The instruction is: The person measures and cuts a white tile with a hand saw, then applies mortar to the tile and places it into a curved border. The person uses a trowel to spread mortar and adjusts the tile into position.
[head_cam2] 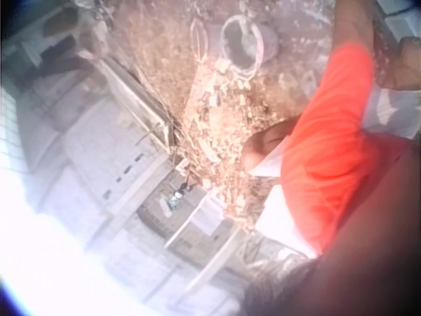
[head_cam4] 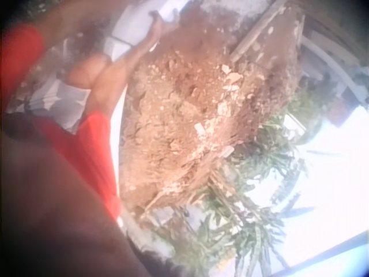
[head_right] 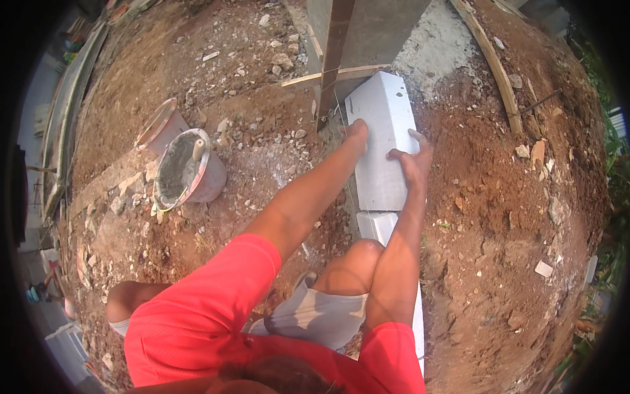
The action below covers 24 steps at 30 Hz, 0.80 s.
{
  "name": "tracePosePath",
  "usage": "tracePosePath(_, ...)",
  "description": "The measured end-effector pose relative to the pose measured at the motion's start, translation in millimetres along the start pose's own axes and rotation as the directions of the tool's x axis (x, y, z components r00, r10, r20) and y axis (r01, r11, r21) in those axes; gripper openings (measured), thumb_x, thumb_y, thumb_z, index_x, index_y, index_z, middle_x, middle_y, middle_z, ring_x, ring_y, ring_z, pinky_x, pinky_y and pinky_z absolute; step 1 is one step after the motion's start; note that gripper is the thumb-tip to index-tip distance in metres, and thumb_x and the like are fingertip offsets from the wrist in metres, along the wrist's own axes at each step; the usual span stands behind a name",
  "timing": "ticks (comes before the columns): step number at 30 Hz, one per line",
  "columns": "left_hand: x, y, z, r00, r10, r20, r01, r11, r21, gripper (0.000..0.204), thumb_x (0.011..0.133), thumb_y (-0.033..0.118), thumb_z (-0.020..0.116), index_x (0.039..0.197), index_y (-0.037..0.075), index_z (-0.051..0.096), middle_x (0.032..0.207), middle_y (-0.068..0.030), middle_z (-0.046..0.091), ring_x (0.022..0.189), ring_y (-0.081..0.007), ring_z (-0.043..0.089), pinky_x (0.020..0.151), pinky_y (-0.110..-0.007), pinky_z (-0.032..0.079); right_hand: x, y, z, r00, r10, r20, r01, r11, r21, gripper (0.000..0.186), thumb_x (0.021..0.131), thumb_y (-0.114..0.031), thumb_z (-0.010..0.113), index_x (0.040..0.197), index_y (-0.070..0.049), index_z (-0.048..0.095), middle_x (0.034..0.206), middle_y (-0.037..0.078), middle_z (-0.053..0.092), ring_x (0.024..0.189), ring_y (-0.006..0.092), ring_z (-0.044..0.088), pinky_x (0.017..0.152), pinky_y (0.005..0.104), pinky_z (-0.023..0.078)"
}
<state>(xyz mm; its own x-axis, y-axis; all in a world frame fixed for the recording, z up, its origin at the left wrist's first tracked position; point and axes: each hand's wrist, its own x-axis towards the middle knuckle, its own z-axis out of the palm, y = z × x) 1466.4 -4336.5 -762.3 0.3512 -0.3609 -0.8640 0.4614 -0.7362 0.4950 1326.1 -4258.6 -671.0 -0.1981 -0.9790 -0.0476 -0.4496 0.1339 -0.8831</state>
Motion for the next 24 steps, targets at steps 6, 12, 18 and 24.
tracePosePath(6,-34,25,3,0.965,0.255,0.055,-0.255,0.967,-0.012,0.111,0.089,0.058,0.066,0.168,0.0,0.015,0.169,-0.0277,0.028,0.157,-0.0447,0.028,0.128,-0.057,0.025,4,8,6,0.999,-0.038,0.009,0.039,0.991,-0.124,0.09,0.05,-0.001,0.085,0.137,0.003,0.064,0.118,0.021,0.073,0.104,0.0319,0.071,0.091,0.0413,0.058)
tracePosePath(12,-73,41,1,0.868,0.445,0.221,-0.49,0.84,0.233,0.113,0.078,0.042,0.084,0.164,0.005,0.021,0.167,-0.0252,0.03,0.157,-0.0404,0.03,0.122,-0.061,0.033,6,16,9,0.995,-0.098,0.021,0.1,0.98,-0.169,0.091,0.049,-0.006,0.088,0.136,0.001,0.066,0.121,0.021,0.071,0.111,0.0339,0.068,0.097,0.0434,0.056)
tracePosePath(18,-75,40,0,0.856,0.457,0.241,-0.515,0.793,0.326,0.094,0.088,0.032,0.075,0.163,0.01,0.024,0.159,-0.0232,0.038,0.151,-0.0427,0.037,0.116,-0.06,0.041,12,27,11,0.992,-0.125,-0.015,0.12,0.973,-0.196,0.093,0.047,-0.012,0.09,0.137,-0.004,0.066,0.123,0.022,0.068,0.114,0.0366,0.065,0.101,0.0463,0.053)
tracePosePath(24,-81,33,-6,0.821,0.495,0.285,-0.571,0.707,0.416,0.091,0.09,0.03,0.072,0.165,0.017,0.022,0.157,-0.0251,0.041,0.145,-0.0436,0.047,0.112,-0.059,0.047,7,18,7,0.998,0.034,0.057,-0.021,0.977,-0.214,0.098,0.047,-0.021,0.093,0.141,-0.017,0.063,0.142,0.024,0.052,0.137,0.043,0.047,0.12,0.0497,0.038)
